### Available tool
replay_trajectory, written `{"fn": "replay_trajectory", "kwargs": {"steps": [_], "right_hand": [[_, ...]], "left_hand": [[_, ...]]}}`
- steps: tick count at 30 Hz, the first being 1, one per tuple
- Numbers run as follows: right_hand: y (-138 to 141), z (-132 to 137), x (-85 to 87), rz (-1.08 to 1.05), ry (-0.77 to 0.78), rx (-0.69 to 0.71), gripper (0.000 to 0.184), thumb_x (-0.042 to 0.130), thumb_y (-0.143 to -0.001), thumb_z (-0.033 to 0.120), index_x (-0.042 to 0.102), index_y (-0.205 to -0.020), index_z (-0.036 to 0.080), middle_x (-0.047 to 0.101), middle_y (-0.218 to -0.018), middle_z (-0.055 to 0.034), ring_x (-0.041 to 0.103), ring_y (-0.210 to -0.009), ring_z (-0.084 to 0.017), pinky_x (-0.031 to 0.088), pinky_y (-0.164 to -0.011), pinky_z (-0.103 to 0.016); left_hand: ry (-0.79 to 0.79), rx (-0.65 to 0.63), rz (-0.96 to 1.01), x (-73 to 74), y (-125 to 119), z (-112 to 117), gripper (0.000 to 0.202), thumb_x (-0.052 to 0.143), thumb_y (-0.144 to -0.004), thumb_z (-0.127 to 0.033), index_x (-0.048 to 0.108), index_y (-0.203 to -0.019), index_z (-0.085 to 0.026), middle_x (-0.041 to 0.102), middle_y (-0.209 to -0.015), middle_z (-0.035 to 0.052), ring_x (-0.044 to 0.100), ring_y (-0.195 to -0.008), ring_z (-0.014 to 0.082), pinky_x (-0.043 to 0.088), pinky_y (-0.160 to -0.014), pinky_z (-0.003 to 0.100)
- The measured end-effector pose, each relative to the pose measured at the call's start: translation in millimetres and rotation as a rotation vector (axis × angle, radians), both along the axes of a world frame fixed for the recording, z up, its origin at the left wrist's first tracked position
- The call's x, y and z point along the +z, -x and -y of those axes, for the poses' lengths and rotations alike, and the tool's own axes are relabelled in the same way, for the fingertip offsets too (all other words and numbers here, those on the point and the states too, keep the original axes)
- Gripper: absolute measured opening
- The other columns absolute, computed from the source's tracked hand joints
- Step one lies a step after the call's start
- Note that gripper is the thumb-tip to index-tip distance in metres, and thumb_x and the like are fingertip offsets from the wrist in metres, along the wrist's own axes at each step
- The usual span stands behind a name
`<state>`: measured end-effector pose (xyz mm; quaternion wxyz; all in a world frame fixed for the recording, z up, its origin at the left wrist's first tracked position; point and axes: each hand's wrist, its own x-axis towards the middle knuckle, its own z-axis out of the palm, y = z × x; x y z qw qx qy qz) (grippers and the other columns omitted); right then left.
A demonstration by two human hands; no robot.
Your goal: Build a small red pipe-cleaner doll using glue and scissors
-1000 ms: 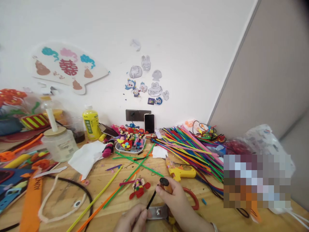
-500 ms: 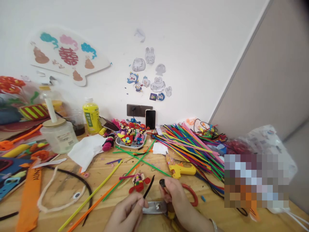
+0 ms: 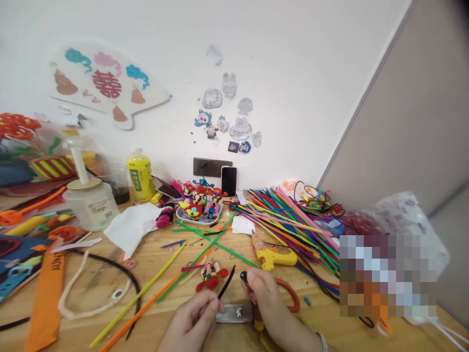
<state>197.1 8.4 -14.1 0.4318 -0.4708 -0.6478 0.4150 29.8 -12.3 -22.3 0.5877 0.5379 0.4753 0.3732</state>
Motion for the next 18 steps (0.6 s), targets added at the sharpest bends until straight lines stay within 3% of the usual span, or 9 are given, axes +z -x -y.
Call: {"fn": "replay_trajectory", "kwargs": {"steps": [10,18], "right_hand": [[0.1,1.2,9.9,0.117,-0.089,-0.035,0.032,0.033,-0.084,0.037,0.027,-0.057,0.021,0.026,-0.055,0.0060,0.029,-0.053,-0.011,0.020,-0.049,-0.025],[-0.4,2.1,6.3,0.222,-0.132,-0.083,0.033,0.035,-0.084,0.037,0.029,-0.056,0.021,0.028,-0.055,0.0057,0.032,-0.054,-0.011,0.021,-0.050,-0.024]], "left_hand": [[-0.004,-0.046,-0.037,-2.4,1.0,-0.3,0.052,0.048,-0.065,-0.070,0.052,-0.066,-0.018,0.030,-0.047,-0.0098,0.025,-0.041,0.0076,0.015,-0.038,0.020],[0.006,-0.028,-0.016,-2.7,-0.5,-0.8,0.053,0.050,-0.062,-0.071,0.052,-0.066,-0.018,0.030,-0.047,-0.0096,0.026,-0.042,0.0075,0.014,-0.038,0.020]]}}
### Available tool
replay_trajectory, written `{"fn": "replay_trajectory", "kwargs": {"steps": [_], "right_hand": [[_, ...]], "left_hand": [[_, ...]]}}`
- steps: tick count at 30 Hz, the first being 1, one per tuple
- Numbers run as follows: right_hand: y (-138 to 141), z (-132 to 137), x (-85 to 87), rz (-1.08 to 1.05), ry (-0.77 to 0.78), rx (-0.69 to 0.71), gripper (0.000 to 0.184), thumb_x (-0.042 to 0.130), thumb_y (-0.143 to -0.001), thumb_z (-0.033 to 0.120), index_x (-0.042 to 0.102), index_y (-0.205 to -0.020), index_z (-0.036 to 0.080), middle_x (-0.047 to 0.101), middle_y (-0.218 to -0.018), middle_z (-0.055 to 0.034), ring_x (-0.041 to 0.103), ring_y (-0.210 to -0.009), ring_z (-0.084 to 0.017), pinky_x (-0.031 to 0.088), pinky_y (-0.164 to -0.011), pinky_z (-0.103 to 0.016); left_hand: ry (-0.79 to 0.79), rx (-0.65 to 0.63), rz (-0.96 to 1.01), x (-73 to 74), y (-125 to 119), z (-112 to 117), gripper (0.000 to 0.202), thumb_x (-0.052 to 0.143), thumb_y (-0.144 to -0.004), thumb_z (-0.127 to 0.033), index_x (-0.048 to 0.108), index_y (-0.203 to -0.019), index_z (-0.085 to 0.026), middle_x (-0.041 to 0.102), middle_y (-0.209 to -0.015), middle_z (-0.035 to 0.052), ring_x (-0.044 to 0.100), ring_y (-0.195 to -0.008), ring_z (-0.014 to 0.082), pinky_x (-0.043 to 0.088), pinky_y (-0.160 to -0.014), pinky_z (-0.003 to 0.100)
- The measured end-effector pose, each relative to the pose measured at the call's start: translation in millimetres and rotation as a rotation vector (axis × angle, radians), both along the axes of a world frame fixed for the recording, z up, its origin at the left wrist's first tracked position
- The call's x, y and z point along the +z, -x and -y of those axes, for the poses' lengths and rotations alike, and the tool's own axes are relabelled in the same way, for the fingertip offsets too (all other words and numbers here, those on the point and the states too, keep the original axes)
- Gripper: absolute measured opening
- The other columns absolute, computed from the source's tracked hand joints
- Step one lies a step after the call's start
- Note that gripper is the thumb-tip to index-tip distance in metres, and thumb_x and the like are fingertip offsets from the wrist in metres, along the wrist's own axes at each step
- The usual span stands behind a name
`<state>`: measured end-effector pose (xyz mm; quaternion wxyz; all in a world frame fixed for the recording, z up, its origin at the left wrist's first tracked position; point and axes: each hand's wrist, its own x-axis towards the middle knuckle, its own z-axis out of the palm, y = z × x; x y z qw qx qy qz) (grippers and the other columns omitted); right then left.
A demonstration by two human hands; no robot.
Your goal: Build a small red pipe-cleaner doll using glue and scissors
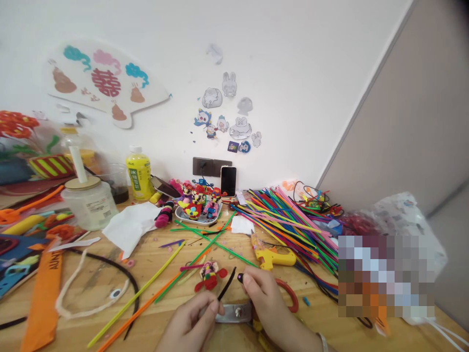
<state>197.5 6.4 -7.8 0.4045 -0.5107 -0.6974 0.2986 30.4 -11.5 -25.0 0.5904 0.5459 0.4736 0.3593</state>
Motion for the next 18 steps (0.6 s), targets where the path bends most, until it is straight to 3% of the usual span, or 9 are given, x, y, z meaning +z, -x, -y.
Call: {"fn": "replay_trajectory", "kwargs": {"steps": [7,14,18], "right_hand": [[0.3,1.2,-1.3,0.000,-0.019,-0.026,0.032,0.039,-0.082,0.039,0.036,-0.056,0.020,0.032,-0.054,0.0051,0.035,-0.055,-0.012,0.025,-0.050,-0.023],[0.4,-0.1,2.2,0.008,-0.002,-0.018,0.031,0.035,-0.083,0.035,0.028,-0.056,0.021,0.027,-0.054,0.0061,0.031,-0.052,-0.011,0.020,-0.048,-0.024],[-0.3,-0.1,6.4,0.007,0.017,-0.007,0.031,0.034,-0.084,0.034,0.025,-0.056,0.021,0.025,-0.053,0.0064,0.029,-0.051,-0.010,0.018,-0.048,-0.024]], "left_hand": [[0.003,-0.008,0.001,1.2,-0.3,2.0,0.054,0.049,-0.062,-0.072,0.052,-0.066,-0.018,0.030,-0.046,-0.0099,0.025,-0.041,0.0076,0.014,-0.038,0.020],[-0.008,-0.007,-0.013,2.0,0.0,3.5,0.052,0.048,-0.064,-0.071,0.051,-0.065,-0.019,0.029,-0.046,-0.0101,0.025,-0.041,0.0082,0.015,-0.038,0.020],[-0.088,0.036,-0.063,6.6,0.9,4.4,0.051,0.048,-0.066,-0.069,0.054,-0.062,-0.018,0.037,-0.050,-0.0070,0.034,-0.048,0.0105,0.023,-0.040,0.020]]}}
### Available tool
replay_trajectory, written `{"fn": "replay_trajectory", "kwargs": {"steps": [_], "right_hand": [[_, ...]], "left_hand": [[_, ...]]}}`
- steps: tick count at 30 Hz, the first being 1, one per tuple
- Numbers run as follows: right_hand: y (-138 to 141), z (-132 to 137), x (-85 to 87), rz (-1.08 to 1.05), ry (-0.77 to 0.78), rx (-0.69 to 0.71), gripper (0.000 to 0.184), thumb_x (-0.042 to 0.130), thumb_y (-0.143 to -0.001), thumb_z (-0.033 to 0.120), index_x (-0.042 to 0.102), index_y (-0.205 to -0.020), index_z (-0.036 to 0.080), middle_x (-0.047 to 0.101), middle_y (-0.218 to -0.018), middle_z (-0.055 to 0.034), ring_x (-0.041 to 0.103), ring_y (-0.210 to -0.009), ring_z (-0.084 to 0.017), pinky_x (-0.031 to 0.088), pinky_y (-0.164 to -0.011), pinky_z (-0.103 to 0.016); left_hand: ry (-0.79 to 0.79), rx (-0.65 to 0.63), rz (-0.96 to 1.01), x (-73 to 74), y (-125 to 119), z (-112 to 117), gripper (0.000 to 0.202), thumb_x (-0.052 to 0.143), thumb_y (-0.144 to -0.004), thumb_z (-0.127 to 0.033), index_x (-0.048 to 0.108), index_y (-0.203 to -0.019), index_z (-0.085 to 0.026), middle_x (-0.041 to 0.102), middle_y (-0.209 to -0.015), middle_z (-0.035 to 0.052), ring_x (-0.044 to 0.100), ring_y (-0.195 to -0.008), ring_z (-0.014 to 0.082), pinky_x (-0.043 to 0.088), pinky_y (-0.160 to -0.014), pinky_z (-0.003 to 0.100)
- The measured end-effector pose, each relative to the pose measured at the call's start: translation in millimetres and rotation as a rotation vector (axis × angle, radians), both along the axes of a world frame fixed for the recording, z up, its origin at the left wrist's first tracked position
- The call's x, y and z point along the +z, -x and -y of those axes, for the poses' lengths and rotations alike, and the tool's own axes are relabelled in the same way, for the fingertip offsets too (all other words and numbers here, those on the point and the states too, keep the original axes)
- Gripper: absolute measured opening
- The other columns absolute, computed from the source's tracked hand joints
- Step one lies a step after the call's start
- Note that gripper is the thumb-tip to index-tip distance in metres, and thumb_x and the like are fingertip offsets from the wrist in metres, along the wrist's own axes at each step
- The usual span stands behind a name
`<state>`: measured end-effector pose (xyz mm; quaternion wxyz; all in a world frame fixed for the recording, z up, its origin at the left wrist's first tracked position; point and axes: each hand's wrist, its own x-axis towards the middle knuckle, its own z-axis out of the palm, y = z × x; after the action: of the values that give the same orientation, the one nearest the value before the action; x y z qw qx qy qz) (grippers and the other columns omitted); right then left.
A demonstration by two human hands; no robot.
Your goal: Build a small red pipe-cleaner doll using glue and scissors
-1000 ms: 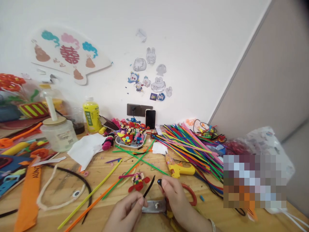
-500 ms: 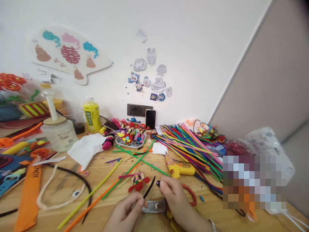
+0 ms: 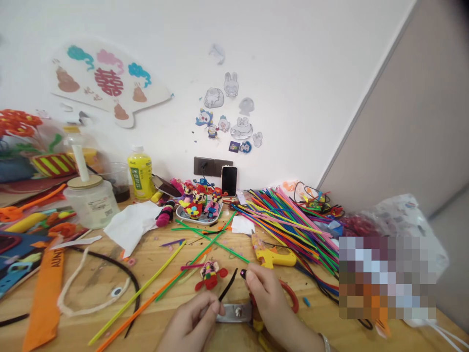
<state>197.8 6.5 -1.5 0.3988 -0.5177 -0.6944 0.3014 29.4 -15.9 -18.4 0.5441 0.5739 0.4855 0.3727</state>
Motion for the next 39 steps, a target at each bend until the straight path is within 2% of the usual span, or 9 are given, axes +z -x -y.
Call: {"fn": "replay_trajectory", "kwargs": {"steps": [3,8,15,23,26,39], "right_hand": [[-0.4,0.9,0.9,0.023,-0.023,0.002,0.031,0.035,-0.084,0.033,0.026,-0.056,0.021,0.026,-0.053,0.0064,0.030,-0.052,-0.010,0.018,-0.048,-0.024],[-0.4,0.9,-1.2,0.082,-0.083,0.004,0.031,0.038,-0.084,0.031,0.030,-0.056,0.020,0.031,-0.054,0.0061,0.033,-0.053,-0.010,0.020,-0.049,-0.024],[0.4,-0.3,-2.1,0.104,-0.043,0.036,0.031,0.038,-0.083,0.029,0.027,-0.055,0.020,0.028,-0.053,0.0062,0.030,-0.051,-0.010,0.018,-0.048,-0.024],[-1.0,-1.3,-2.1,0.059,-0.064,-0.002,0.030,0.036,-0.083,0.031,0.026,-0.056,0.021,0.026,-0.054,0.0060,0.030,-0.052,-0.010,0.018,-0.047,-0.024],[-0.9,-1.7,-3.0,0.092,-0.067,0.013,0.030,0.037,-0.082,0.029,0.027,-0.055,0.021,0.028,-0.053,0.0060,0.031,-0.051,-0.010,0.018,-0.047,-0.024],[0.0,0.5,-3.3,0.180,-0.091,0.067,0.028,0.038,-0.080,0.029,0.027,-0.055,0.020,0.031,-0.052,0.0056,0.032,-0.051,-0.010,0.018,-0.048,-0.025]], "left_hand": [[-0.017,0.008,-0.010,1.2,-0.5,0.2,0.051,0.048,-0.067,-0.068,0.054,-0.062,-0.018,0.037,-0.051,-0.0067,0.034,-0.049,0.0107,0.025,-0.043,0.020],[0.052,-0.021,0.019,-1.7,-0.6,-2.1,0.050,0.048,-0.065,-0.069,0.052,-0.064,-0.019,0.034,-0.049,-0.0086,0.028,-0.042,0.0086,0.018,-0.038,0.020],[0.066,-0.040,0.021,2.2,-0.9,0.9,0.054,0.046,-0.062,-0.074,0.050,-0.063,-0.020,0.029,-0.044,-0.0101,0.027,-0.041,0.0088,0.017,-0.038,0.020],[0.015,-0.009,0.013,7.5,-2.3,0.3,0.055,0.046,-0.062,-0.073,0.052,-0.062,-0.018,0.033,-0.046,-0.0092,0.030,-0.045,0.0095,0.022,-0.043,0.021],[0.038,-0.021,0.013,6.2,-2.3,0.2,0.055,0.044,-0.063,-0.074,0.051,-0.064,-0.019,0.031,-0.045,-0.0098,0.027,-0.042,0.0092,0.018,-0.041,0.022],[0.030,-0.032,0.009,1.3,-2.4,0.6,0.056,0.042,-0.062,-0.075,0.049,-0.063,-0.020,0.032,-0.043,-0.0102,0.028,-0.041,0.0094,0.020,-0.040,0.021]]}}
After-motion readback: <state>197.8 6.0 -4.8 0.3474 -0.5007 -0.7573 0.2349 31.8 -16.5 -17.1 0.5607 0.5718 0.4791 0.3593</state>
